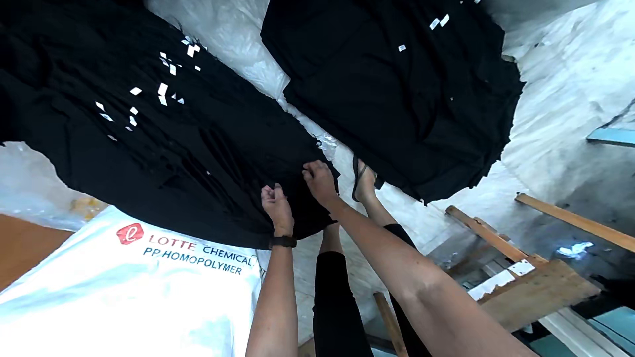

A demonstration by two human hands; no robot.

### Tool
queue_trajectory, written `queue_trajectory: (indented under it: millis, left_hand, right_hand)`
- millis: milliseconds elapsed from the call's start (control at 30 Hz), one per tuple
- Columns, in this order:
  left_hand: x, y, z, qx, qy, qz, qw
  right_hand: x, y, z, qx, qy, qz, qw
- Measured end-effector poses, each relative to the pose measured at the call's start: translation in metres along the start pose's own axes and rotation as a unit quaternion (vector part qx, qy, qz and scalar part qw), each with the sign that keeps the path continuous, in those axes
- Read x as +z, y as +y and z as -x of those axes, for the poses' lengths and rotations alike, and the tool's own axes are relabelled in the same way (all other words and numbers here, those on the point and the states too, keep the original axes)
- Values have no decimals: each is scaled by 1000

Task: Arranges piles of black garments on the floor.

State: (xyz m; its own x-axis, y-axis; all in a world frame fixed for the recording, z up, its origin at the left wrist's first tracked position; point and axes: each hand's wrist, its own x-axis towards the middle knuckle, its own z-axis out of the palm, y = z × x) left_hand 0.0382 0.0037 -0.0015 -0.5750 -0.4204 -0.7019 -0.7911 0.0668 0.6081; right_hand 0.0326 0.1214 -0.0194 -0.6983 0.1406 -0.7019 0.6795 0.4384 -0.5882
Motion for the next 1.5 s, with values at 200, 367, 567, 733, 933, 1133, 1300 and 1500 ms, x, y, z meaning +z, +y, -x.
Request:
queue_trajectory:
  millis: [200,367,567,733,933,1133,1300,1500]
  left_hand:
    - [-13,-3,15,24,45,32,998]
    - [-19,-4,18,35,31,51,998]
    - [-25,-6,20,49,41,42,997]
    - [-23,0,30,188,81,-123,971]
    - [16,21,18,52,-31,-219,974]
    - [55,18,-38,-168,40,-144,974]
    - [35,22,-23,-155,-7,-131,979]
    - [5,0,-4,-15,-25,-87,996]
  right_hand:
    - [14,-5,-11,-57,-2,109,992]
    - [21,-10,-1,-10,-41,149,988]
    - [18,4,12,-24,11,65,998]
    - [21,2,57,-121,-139,5,983]
    - [23,-18,89,-53,-325,96,939]
    - [22,-2,89,-150,-300,169,927]
    - [17,11,80,-94,-167,-52,980]
    - [15,25,29,-21,64,-103,992]
